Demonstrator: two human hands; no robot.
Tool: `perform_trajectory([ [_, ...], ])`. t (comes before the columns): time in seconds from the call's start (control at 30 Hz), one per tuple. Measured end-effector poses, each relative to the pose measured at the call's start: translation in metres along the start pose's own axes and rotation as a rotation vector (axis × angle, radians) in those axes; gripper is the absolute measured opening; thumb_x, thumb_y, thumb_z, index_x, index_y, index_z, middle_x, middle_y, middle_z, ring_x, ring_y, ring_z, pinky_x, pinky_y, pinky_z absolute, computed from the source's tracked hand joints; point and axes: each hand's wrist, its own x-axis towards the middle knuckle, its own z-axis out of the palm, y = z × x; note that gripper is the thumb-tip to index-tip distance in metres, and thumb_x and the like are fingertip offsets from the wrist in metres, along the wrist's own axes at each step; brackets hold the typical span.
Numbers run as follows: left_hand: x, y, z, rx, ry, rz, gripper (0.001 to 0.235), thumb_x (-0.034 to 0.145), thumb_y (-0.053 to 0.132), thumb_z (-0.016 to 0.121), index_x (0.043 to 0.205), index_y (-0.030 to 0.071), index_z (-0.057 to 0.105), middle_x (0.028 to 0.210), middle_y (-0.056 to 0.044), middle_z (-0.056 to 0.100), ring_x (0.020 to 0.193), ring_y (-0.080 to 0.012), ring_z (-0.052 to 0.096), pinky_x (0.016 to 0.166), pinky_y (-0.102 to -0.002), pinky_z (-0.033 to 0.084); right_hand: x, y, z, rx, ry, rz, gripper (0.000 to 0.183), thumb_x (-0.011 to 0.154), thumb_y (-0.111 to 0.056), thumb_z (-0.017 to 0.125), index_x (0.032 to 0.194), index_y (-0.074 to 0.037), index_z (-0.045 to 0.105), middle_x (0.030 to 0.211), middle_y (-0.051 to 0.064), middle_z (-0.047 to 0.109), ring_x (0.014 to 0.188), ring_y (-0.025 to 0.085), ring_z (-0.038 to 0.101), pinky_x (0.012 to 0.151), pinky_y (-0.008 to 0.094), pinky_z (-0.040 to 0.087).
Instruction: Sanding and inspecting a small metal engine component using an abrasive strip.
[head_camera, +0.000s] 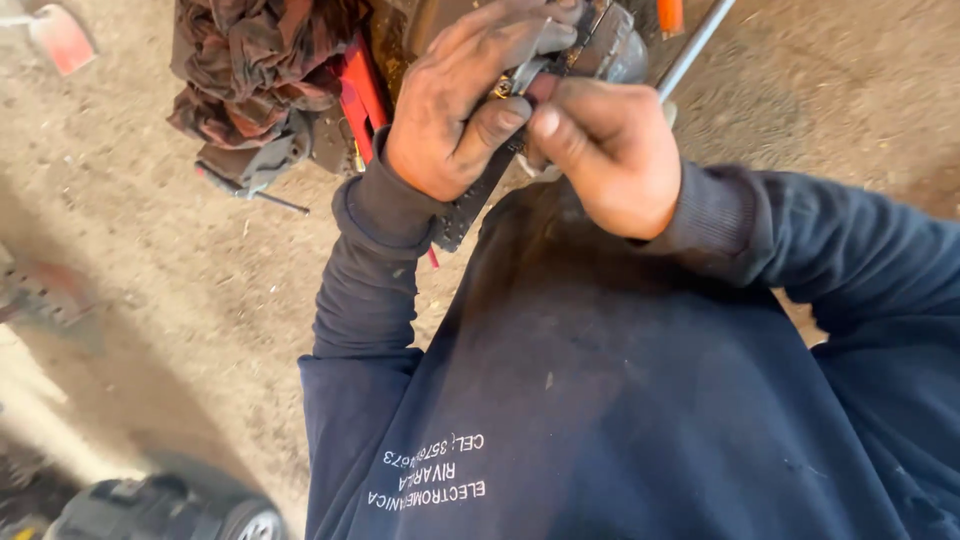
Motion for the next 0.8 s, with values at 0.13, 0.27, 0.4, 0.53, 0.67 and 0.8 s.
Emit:
perform_trajectory([
  [0.13,0.001,0.012,-0.002,-0.081,-0.029,-0.065,0.064,0.115,0.059,0.042,0.15,0.007,0.055,0.15,-0.011,0.058,0.146,-0.0296,0.052,0.124,-0.039,0.045,0.008,0.006,-0.01,-0.176,-0.032,-0.167,0.022,0.109,-0.022,0.056,0.1,-0.004,0.065,0.088,0.004,0.064,0.081,0.016,0.062,0.073,0.03,0.05],
  [0.27,0.009,0.022,-0.004,-0.176,-0.018,-0.123,0.067,0.114,0.061,0.04,0.144,0.003,0.057,0.15,-0.014,0.059,0.146,-0.0303,0.052,0.122,-0.039,0.042,0.027,0.007,-0.028,-0.685,-0.073,-0.551,0.017,0.096,-0.018,0.067,0.103,-0.004,0.071,0.083,0.005,0.063,0.078,0.019,0.06,0.067,0.032,0.048],
  [0.4,0.004,0.022,-0.007,-0.142,-0.055,-0.171,0.072,0.113,0.064,0.039,0.146,0.003,0.059,0.15,-0.015,0.059,0.148,-0.0287,0.052,0.12,-0.037,0.042,0.047,0.003,-0.049,-0.926,-0.154,-0.829,0.021,0.09,-0.016,0.069,0.105,-0.003,0.073,0.081,0.004,0.063,0.077,0.019,0.059,0.064,0.031,0.048],
  [0.53,0.008,0.031,0.0,-0.218,0.022,-0.271,0.074,0.108,0.067,0.042,0.137,0.001,0.06,0.147,-0.017,0.06,0.142,-0.0323,0.054,0.121,-0.04,0.044,0.04,0.007,-0.044,-1.051,-0.24,-1.042,0.025,0.087,-0.015,0.066,0.107,-0.002,0.074,0.081,0.001,0.063,0.075,0.017,0.06,0.062,0.028,0.048],
  [0.67,-0.001,0.026,0.0,-0.182,0.014,-0.267,0.073,0.111,0.065,0.043,0.144,0.002,0.061,0.146,-0.015,0.061,0.144,-0.0295,0.055,0.117,-0.036,0.044,0.002,0.024,-0.003,-0.31,0.018,-0.358,0.018,0.109,-0.012,0.061,0.116,0.004,0.064,0.095,0.01,0.062,0.088,0.028,0.061,0.082,0.038,0.05],
  [0.8,-0.005,0.02,0.004,-0.143,0.026,-0.245,0.071,0.11,0.062,0.044,0.141,0.001,0.063,0.141,-0.016,0.065,0.145,-0.031,0.053,0.12,-0.039,0.041,-0.001,0.025,0.009,-0.035,0.098,-0.205,0.019,0.116,-0.013,0.058,0.119,0.005,0.062,0.095,0.008,0.064,0.089,0.025,0.065,0.081,0.035,0.052],
])
